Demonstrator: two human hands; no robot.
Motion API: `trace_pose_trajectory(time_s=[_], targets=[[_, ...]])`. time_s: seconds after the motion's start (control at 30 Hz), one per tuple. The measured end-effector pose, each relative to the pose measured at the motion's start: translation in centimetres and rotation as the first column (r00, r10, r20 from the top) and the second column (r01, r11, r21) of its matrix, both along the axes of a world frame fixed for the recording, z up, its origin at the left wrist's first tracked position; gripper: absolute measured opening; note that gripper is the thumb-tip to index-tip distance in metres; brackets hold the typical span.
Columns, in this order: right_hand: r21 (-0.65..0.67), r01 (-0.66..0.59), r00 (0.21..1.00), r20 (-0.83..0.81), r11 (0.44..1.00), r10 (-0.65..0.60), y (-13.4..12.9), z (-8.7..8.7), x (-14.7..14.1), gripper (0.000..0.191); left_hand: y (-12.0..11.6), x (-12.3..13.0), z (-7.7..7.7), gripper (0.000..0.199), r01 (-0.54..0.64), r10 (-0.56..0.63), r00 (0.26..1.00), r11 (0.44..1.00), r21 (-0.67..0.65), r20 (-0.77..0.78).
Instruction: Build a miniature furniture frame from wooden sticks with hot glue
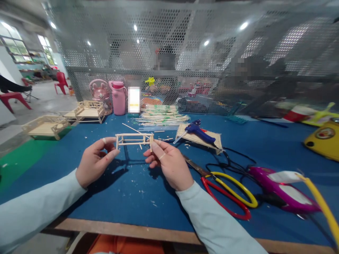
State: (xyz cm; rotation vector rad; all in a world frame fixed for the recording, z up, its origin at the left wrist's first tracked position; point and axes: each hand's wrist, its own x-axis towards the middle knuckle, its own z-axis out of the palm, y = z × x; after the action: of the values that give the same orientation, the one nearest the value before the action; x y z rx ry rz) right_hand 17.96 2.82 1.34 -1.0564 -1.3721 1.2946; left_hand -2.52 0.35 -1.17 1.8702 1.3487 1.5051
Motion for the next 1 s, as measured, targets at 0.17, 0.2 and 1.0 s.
trace_pose_trajectory(time_s=[0.17, 0.2, 1.0], targets=[[0.085, 0.045, 0.996, 0.077, 0.995, -0.052, -0.2, -0.2, -0.2, 0.035, -0.1, 0.0, 0.0, 0.026, -0.001, 0.001, 0.999, 1.0, 0.005, 0.044], [0.1, 0.05, 0.994, 0.091, 0.994, -0.06, -0.2, -0.2, -0.2, 0.035, -0.1, 0.0, 0.0, 0.025, -0.001, 0.0, 0.999, 1.0, 0.007, 0.044], [0.094, 0.017, 0.972, 0.232, 0.995, -0.038, -1.6, -0.1, -1.4, 0.037, 0.7, 0.8, 0.6, 0.018, -0.233, 0.234, 0.971, 0.972, 0.037, -0.036]])
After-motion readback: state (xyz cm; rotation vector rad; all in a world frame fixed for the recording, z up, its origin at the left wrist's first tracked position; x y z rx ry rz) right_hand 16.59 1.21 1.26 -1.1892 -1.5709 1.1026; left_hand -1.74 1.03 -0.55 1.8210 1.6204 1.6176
